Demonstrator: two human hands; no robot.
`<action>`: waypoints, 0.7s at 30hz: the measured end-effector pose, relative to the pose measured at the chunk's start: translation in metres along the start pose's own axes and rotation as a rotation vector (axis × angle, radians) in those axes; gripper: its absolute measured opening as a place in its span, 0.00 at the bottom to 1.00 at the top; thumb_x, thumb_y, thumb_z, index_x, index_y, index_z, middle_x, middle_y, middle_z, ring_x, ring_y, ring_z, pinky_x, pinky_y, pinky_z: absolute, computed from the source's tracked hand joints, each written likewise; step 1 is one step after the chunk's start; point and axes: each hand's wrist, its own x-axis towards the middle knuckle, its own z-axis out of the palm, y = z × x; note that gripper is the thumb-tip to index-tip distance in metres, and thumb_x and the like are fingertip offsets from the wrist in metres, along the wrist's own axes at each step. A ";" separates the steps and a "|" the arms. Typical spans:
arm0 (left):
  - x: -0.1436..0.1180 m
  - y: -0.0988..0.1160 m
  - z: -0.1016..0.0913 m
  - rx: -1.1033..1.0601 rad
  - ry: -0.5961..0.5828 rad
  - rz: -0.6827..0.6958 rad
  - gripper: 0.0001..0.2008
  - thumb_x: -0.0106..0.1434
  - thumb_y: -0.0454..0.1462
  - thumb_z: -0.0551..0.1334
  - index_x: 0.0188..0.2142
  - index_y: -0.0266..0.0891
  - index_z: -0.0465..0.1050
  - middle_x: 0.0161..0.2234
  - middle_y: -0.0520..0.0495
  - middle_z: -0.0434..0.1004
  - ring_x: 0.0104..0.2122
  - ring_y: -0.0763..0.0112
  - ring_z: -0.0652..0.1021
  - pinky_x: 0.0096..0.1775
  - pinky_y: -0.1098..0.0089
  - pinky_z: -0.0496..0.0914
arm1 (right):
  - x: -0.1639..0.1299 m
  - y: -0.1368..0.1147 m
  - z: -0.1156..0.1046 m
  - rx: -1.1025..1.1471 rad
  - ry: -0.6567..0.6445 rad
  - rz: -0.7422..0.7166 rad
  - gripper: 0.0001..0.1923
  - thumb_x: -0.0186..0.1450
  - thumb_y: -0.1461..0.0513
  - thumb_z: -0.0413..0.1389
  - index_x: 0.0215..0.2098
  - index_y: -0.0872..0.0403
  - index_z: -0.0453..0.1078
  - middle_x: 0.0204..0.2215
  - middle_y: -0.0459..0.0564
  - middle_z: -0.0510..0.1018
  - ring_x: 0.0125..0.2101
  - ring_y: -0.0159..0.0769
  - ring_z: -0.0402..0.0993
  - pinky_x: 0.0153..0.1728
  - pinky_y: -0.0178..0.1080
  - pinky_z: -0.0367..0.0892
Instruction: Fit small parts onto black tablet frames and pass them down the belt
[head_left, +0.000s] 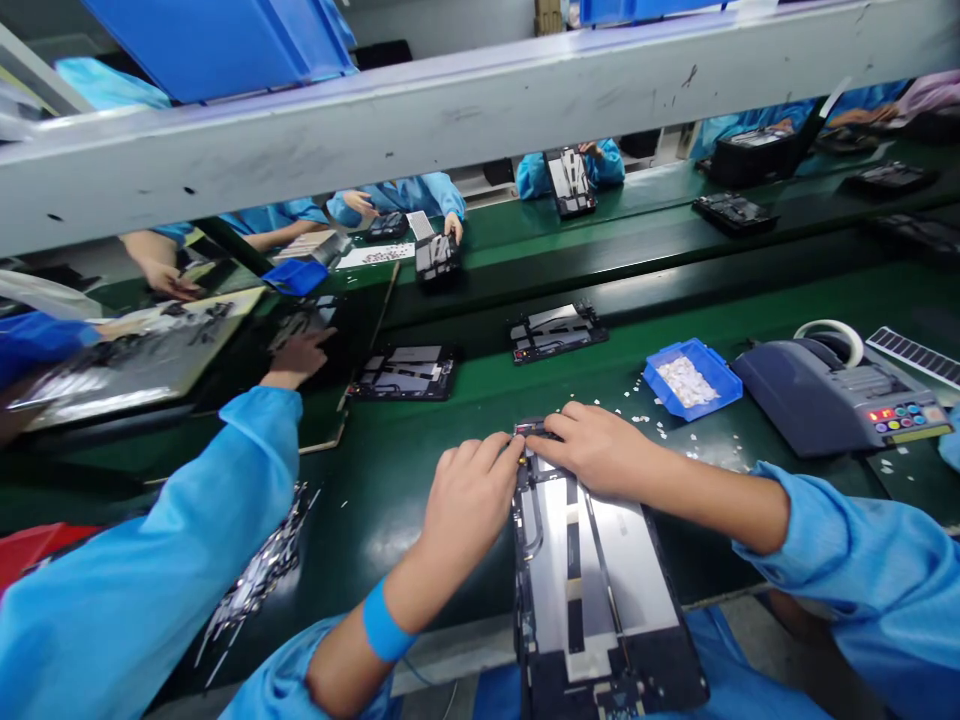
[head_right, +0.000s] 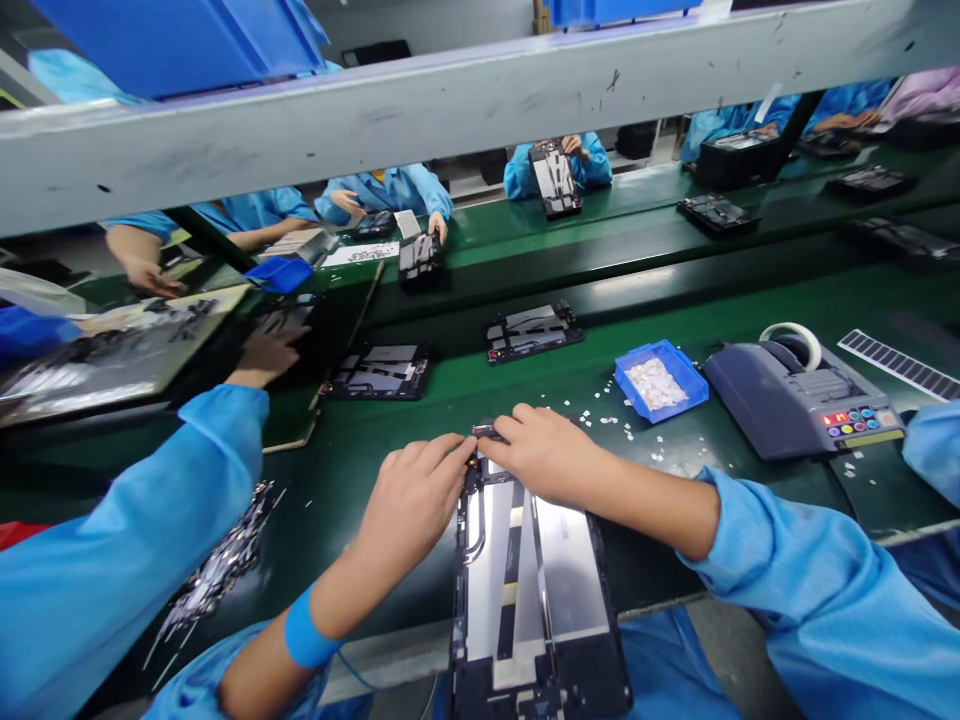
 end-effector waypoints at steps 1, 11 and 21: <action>-0.001 0.000 0.000 -0.023 0.001 -0.012 0.15 0.73 0.34 0.56 0.54 0.38 0.78 0.50 0.41 0.82 0.40 0.57 0.77 0.38 0.59 0.65 | 0.001 -0.001 -0.003 -0.011 -0.023 0.007 0.19 0.75 0.66 0.48 0.61 0.54 0.70 0.46 0.58 0.75 0.42 0.44 0.64 0.38 0.42 0.64; -0.015 -0.003 0.003 -0.332 -0.027 -0.187 0.20 0.72 0.37 0.55 0.60 0.39 0.73 0.57 0.38 0.78 0.51 0.53 0.77 0.49 0.55 0.71 | 0.005 0.006 -0.011 0.067 -0.018 0.023 0.19 0.73 0.67 0.49 0.58 0.52 0.73 0.45 0.57 0.77 0.43 0.44 0.69 0.40 0.42 0.68; -0.091 0.062 -0.010 -0.885 -0.229 -0.483 0.32 0.69 0.41 0.59 0.71 0.45 0.58 0.60 0.36 0.71 0.59 0.53 0.74 0.60 0.51 0.71 | -0.117 -0.040 -0.031 0.523 -0.094 0.635 0.20 0.73 0.53 0.53 0.59 0.52 0.72 0.41 0.54 0.84 0.38 0.46 0.81 0.37 0.41 0.70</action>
